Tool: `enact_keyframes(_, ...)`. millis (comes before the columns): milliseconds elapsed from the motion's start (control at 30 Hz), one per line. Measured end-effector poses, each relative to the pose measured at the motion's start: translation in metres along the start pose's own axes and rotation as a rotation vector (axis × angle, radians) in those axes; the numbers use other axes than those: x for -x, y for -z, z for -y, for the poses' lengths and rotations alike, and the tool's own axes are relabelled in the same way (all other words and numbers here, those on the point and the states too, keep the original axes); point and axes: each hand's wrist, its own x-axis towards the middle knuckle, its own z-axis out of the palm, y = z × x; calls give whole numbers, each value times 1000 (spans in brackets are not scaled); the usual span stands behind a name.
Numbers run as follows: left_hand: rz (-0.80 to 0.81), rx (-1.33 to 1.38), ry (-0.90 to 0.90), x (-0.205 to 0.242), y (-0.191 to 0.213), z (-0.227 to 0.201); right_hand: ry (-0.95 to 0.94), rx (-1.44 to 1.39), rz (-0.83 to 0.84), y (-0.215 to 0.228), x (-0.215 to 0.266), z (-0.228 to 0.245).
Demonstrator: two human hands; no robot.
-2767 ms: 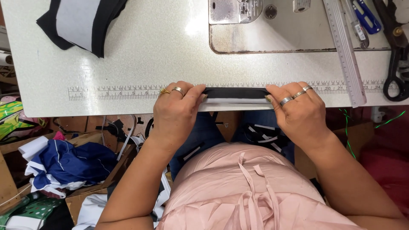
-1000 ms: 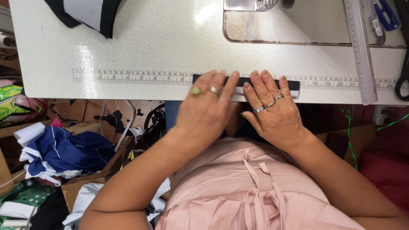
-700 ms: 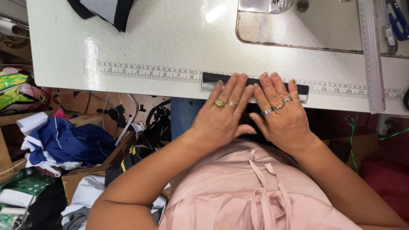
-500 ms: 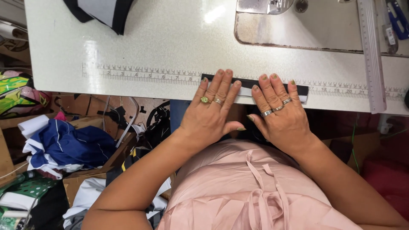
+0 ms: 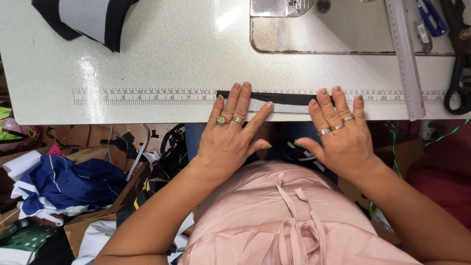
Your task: A person measures, marks, and cuts fabric strips at a sewing workstation to prepare them for assembly.
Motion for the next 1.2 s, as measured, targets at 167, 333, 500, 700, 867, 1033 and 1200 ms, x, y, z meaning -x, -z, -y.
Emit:
enact_keyframes(167, 38, 15, 6, 1, 2, -1, 43, -72, -39, -9, -24, 32)
enact_keyframes(333, 176, 68, 14, 5, 9, 12, 33, -146, -26, -7, -28, 37)
enact_keyframes(500, 265, -36, 75, 4, 21, 19, 41, 29, 35, 15, -47, 46)
enact_keyframes(700, 304, -41, 40, 4, 20, 22, -27, 170, 52, 8, -53, 55)
enact_keyframes(867, 297, -65, -4, 4, 21, 27, -93, 83, -4, 17, -32, 37)
enact_keyframes(1033, 272, -19, -22, 5, 20, 27, -194, 84, 37, 24, -1, 14)
enact_keyframes(1200, 135, -223, -61, -8, 34, 20, -265, 65, 25, 33, 21, -12)
